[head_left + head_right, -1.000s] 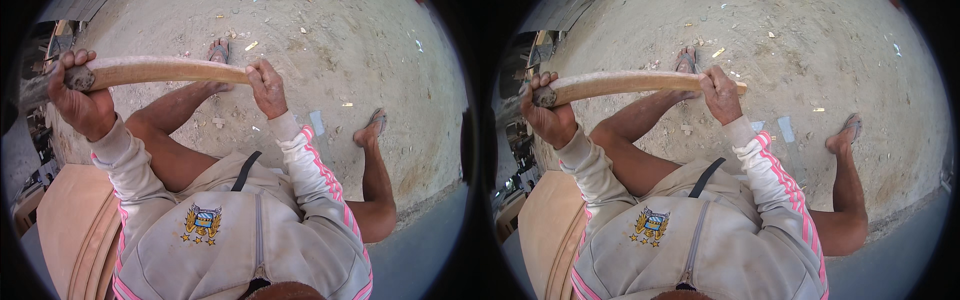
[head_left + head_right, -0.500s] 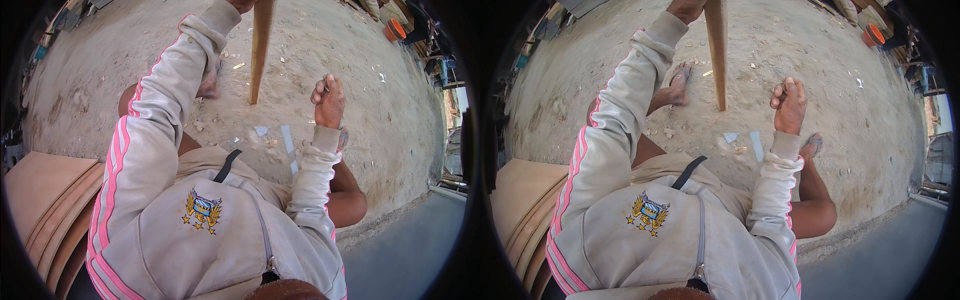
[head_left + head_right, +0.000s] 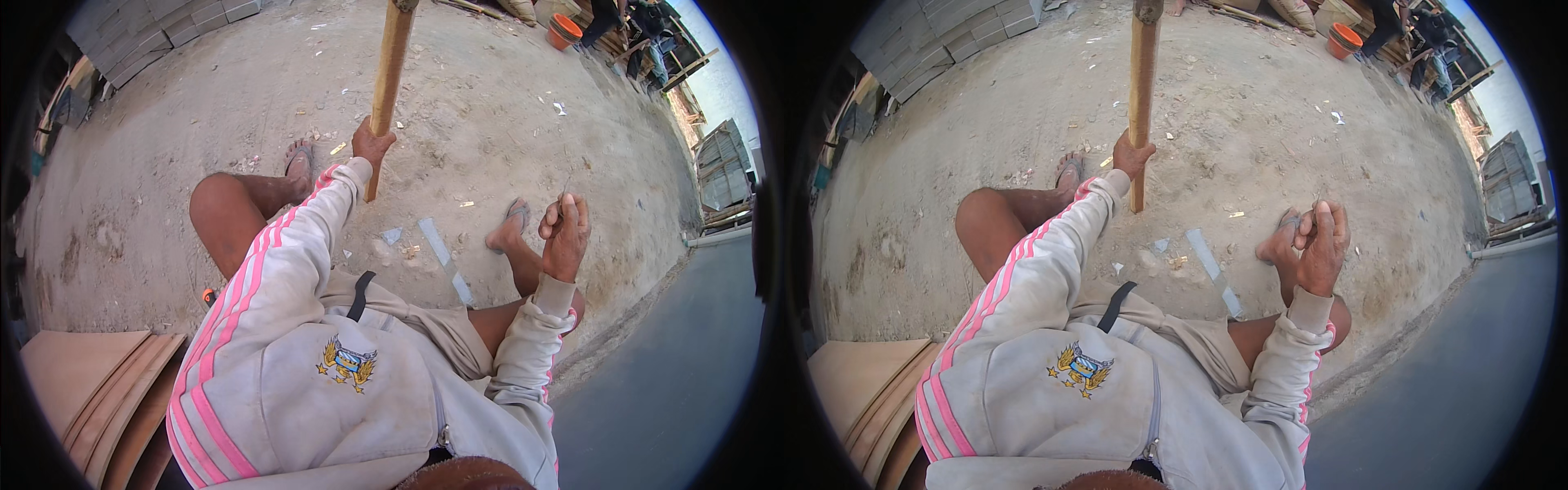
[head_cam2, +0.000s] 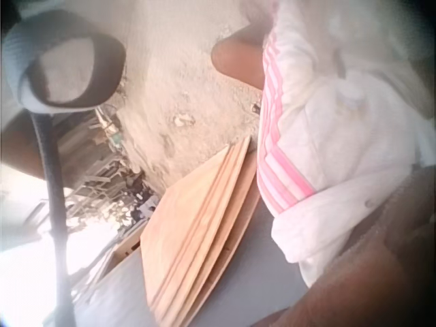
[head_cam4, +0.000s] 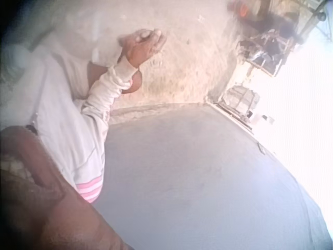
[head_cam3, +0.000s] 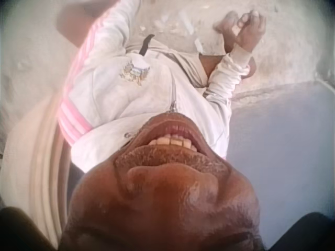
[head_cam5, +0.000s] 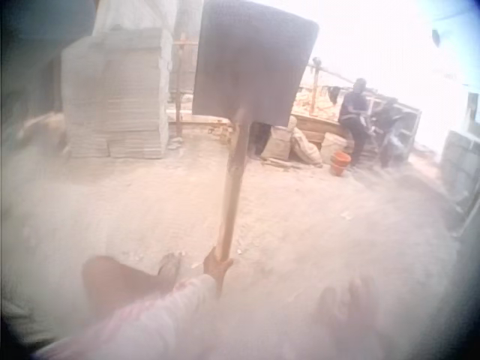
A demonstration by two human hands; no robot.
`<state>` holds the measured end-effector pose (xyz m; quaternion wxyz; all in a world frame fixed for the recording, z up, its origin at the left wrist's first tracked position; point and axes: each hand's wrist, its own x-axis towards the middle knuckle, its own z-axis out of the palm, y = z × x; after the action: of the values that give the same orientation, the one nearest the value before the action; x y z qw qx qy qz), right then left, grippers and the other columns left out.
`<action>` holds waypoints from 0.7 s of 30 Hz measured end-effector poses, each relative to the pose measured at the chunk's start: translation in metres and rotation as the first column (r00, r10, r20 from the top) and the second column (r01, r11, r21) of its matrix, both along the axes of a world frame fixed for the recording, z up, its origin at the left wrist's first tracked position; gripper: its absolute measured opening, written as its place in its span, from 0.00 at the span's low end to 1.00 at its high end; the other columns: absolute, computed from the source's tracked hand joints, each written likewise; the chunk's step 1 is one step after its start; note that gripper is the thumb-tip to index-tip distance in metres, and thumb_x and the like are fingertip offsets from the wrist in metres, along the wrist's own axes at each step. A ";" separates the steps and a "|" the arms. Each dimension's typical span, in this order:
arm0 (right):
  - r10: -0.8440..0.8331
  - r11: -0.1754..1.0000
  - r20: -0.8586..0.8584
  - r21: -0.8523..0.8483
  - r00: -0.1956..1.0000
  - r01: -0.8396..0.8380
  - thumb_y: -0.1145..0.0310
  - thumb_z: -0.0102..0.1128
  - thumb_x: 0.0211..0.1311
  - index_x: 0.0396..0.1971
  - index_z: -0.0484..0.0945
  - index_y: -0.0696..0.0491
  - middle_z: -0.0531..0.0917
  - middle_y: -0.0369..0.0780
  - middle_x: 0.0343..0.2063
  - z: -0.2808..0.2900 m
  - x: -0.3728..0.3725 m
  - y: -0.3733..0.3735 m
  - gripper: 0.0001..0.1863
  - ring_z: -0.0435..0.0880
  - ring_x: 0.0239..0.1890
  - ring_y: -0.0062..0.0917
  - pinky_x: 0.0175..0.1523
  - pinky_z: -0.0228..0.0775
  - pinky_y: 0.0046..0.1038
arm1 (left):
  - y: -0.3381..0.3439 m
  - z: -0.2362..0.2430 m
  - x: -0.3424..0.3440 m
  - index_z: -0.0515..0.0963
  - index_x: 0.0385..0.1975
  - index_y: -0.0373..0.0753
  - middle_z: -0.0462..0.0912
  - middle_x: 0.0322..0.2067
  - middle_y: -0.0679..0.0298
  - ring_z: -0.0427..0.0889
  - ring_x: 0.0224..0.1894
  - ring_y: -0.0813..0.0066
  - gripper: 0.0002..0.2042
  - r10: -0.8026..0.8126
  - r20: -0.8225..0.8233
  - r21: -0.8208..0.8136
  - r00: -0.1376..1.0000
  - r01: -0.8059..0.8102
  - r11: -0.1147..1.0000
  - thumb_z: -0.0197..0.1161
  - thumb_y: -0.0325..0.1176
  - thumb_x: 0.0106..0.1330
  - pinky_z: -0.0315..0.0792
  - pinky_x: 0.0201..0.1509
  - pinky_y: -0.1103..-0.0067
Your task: The person holds a wooden tool handle and uses a small metal blade to scrape and sharpen the wood surface. They rotate the handle to work on different sides, removing wood shavings with the blade.
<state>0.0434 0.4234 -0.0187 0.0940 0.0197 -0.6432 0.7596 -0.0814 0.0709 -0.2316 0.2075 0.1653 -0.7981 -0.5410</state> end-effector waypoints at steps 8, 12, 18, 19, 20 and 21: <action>-0.141 0.989 -0.001 -0.043 0.990 0.141 0.64 0.53 0.74 0.35 0.73 0.52 0.71 0.31 0.18 -0.015 0.007 0.012 0.08 0.64 0.14 0.12 0.19 0.56 0.16 | -0.017 0.115 -0.005 0.72 0.46 0.36 0.83 0.29 0.48 0.85 0.31 0.50 0.24 -0.061 -0.142 -0.249 0.988 0.024 0.968 0.68 0.36 0.48 0.79 0.38 0.63; -0.071 0.997 -0.026 -0.026 0.997 0.070 0.66 0.53 0.73 0.36 0.73 0.54 0.71 0.31 0.16 -0.013 0.004 -0.007 0.07 0.64 0.14 0.11 0.18 0.55 0.16 | -0.019 0.176 -0.001 0.70 0.47 0.32 0.80 0.26 0.56 0.83 0.27 0.67 0.23 -0.385 -0.057 -0.035 0.921 0.383 0.923 0.66 0.31 0.52 0.78 0.31 0.71; -0.010 0.997 -0.077 0.072 0.997 0.016 0.65 0.53 0.73 0.35 0.72 0.53 0.72 0.31 0.17 -0.005 0.002 -0.023 0.08 0.64 0.15 0.11 0.20 0.56 0.15 | 0.004 0.223 -0.012 0.68 0.47 0.30 0.76 0.28 0.61 0.79 0.23 0.75 0.20 -0.680 0.219 0.222 0.700 0.643 0.733 0.65 0.27 0.55 0.77 0.26 0.76; -0.013 0.997 -0.082 0.074 0.997 0.019 0.63 0.53 0.74 0.34 0.72 0.52 0.72 0.31 0.17 -0.003 0.003 -0.025 0.09 0.64 0.15 0.10 0.20 0.56 0.15 | 0.004 0.215 -0.016 0.69 0.46 0.30 0.76 0.28 0.60 0.80 0.23 0.75 0.20 -0.713 0.248 0.226 0.656 0.676 0.701 0.66 0.29 0.55 0.77 0.26 0.76; -0.013 0.997 -0.097 0.072 0.995 0.020 0.63 0.52 0.74 0.34 0.72 0.52 0.72 0.31 0.17 -0.003 0.001 -0.025 0.09 0.64 0.15 0.10 0.20 0.56 0.15 | 0.004 0.208 -0.019 0.69 0.46 0.30 0.76 0.28 0.60 0.80 0.24 0.75 0.20 -0.710 0.303 0.197 0.635 0.687 0.699 0.66 0.29 0.55 0.77 0.26 0.76; -0.015 0.997 -0.106 0.071 0.994 0.022 0.63 0.52 0.74 0.34 0.72 0.52 0.72 0.31 0.17 -0.004 0.001 -0.024 0.09 0.64 0.15 0.10 0.20 0.56 0.15 | 0.005 0.197 -0.017 0.70 0.45 0.30 0.77 0.27 0.60 0.80 0.24 0.74 0.20 -0.705 0.360 0.173 0.611 0.699 0.694 0.67 0.29 0.55 0.77 0.26 0.76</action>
<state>0.0444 0.3995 -0.0224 0.1340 0.0572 -0.6646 0.7328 -0.0988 0.0757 -0.0341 -0.1891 -0.0518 -0.8192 -0.5390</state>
